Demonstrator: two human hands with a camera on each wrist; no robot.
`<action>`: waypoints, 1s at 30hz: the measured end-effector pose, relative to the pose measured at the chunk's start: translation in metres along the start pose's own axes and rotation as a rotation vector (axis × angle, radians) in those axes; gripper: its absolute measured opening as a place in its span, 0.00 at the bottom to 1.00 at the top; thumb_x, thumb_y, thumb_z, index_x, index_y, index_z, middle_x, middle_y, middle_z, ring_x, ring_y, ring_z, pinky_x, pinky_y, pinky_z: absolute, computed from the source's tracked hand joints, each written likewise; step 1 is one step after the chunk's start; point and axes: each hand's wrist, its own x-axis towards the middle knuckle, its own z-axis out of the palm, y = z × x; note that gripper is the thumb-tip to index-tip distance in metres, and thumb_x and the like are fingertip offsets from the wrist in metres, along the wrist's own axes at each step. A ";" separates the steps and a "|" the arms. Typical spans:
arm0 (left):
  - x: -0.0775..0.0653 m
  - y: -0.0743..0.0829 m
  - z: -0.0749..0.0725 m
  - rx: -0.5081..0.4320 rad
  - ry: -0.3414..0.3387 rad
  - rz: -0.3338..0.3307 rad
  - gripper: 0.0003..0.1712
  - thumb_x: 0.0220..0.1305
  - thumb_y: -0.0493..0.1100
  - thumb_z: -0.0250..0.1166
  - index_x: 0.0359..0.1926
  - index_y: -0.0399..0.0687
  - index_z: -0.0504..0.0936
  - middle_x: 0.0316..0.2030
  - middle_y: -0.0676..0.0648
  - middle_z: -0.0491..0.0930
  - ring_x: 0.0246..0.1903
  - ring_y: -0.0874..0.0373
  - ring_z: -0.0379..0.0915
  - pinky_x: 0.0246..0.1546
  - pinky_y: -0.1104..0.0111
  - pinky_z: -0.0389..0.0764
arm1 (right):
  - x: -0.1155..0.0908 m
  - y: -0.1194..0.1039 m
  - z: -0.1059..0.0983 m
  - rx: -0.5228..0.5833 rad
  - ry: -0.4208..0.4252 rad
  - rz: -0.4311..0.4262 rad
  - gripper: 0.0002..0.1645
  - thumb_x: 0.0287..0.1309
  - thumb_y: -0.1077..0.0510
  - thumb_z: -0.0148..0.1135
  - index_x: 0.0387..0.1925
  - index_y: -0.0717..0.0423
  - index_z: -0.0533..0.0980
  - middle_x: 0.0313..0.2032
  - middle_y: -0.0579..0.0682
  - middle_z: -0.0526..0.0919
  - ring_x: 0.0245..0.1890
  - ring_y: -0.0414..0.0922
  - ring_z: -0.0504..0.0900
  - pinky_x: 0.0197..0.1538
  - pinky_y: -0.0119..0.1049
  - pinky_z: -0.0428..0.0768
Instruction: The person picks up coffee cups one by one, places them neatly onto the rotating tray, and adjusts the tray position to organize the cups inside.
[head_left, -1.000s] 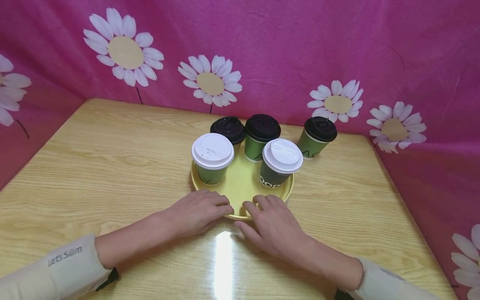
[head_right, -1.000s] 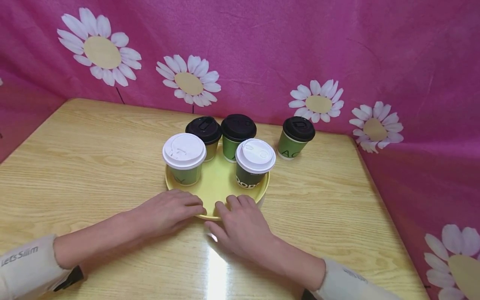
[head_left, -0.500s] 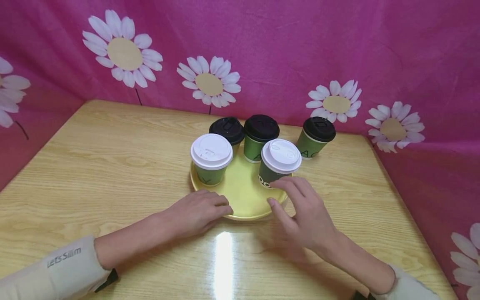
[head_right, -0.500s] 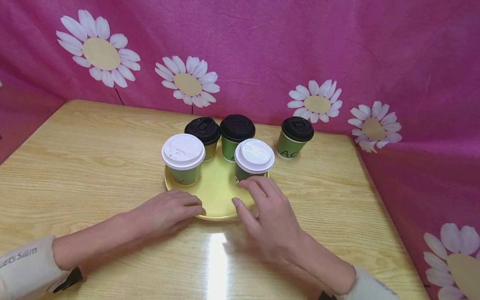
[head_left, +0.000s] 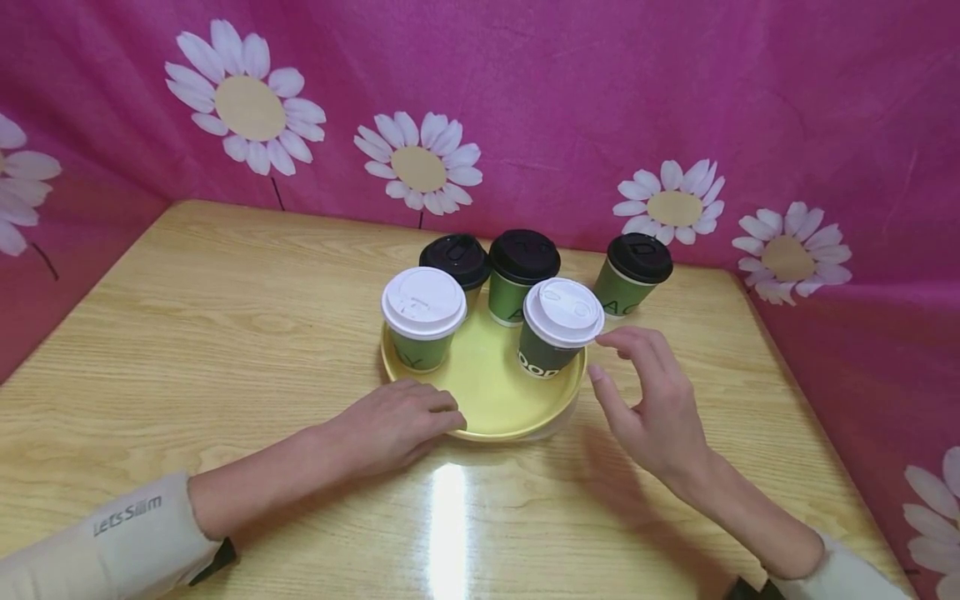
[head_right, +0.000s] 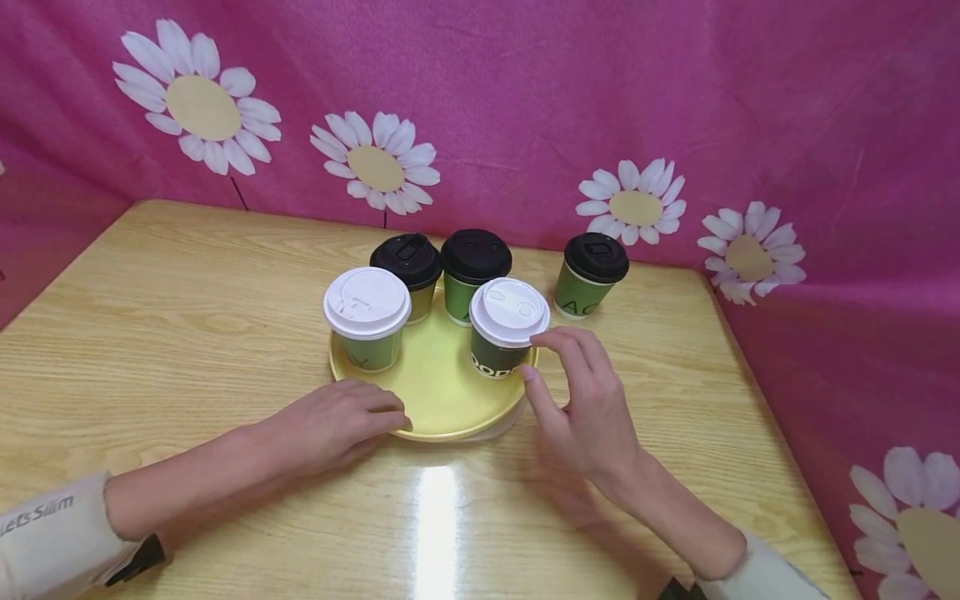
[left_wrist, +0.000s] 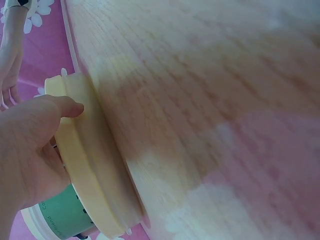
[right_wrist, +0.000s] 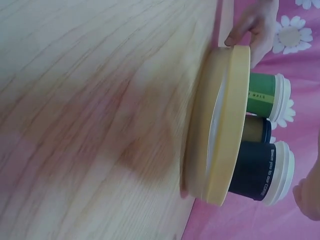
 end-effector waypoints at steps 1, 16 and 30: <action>0.000 0.000 0.000 -0.003 0.000 -0.001 0.11 0.63 0.35 0.65 0.46 0.48 0.82 0.42 0.50 0.80 0.41 0.54 0.78 0.49 0.61 0.77 | 0.000 0.001 -0.001 -0.005 0.001 0.003 0.22 0.64 0.51 0.57 0.49 0.66 0.77 0.46 0.60 0.79 0.45 0.53 0.76 0.51 0.32 0.72; 0.001 0.000 -0.002 -0.016 -0.016 -0.017 0.11 0.64 0.36 0.64 0.47 0.49 0.83 0.42 0.50 0.81 0.42 0.55 0.78 0.51 0.61 0.77 | 0.004 0.029 -0.008 0.008 -0.004 0.275 0.19 0.63 0.66 0.61 0.54 0.69 0.72 0.50 0.60 0.77 0.50 0.51 0.76 0.53 0.24 0.73; 0.001 0.000 -0.001 -0.018 -0.015 -0.018 0.10 0.66 0.37 0.63 0.47 0.49 0.83 0.43 0.50 0.81 0.42 0.54 0.78 0.51 0.61 0.77 | 0.006 0.060 -0.009 0.110 -0.035 0.638 0.34 0.62 0.59 0.68 0.65 0.62 0.65 0.57 0.54 0.74 0.54 0.42 0.74 0.55 0.31 0.76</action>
